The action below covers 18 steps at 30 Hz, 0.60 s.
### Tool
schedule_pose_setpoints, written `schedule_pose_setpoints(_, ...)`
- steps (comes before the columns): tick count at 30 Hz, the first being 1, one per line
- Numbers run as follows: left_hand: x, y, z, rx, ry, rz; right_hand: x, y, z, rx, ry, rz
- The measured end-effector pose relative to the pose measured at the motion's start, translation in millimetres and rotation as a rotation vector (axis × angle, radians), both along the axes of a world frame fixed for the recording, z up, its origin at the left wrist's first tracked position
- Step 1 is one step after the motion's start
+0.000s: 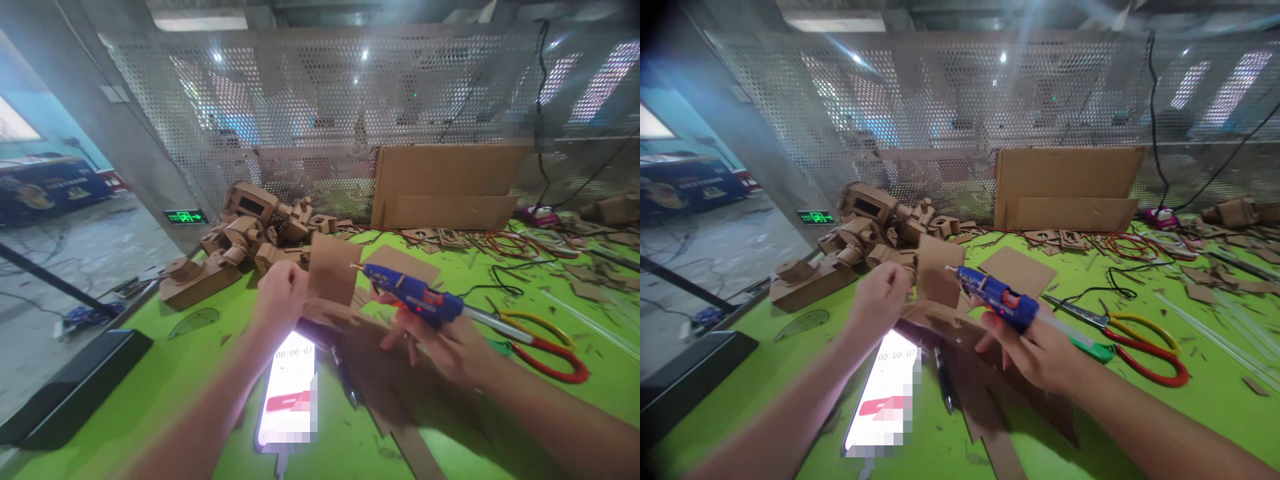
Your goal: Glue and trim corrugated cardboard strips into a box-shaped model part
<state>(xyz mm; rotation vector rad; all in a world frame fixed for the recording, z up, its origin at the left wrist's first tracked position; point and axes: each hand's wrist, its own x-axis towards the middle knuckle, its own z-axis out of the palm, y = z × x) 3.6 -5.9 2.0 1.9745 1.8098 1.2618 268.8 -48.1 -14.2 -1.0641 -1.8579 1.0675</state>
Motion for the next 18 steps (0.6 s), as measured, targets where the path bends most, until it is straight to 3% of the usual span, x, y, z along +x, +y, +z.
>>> schedule_pose_setpoints(3, -2.8, -2.3, 6.3, 0.001, -0.039, -0.020, 0.3, 2.8, 2.2, -0.001, 0.117, -0.033)
schedule_pose_setpoints(6, 4.7, -8.7, 3.4, -0.018, -0.131, -0.172, -3.0, 6.4, 4.9, -0.010, 0.143, -0.035)
schedule_pose_setpoints(11, 10.2, -14.3, -2.9, 0.038, -0.261, -0.312, -1.7, 9.8, 1.6, 0.083, -0.002, -0.039)
schedule_pose_setpoints(15, 10.9, -17.1, -3.4, 0.190, -0.219, -0.403, 2.9, 10.9, -6.7, 0.101, -0.048, -0.079)
schedule_pose_setpoints(18, 11.8, -19.9, -3.6, 0.254, -0.201, -0.432, 6.2, 8.7, -6.1, 0.141, -0.153, -0.016)
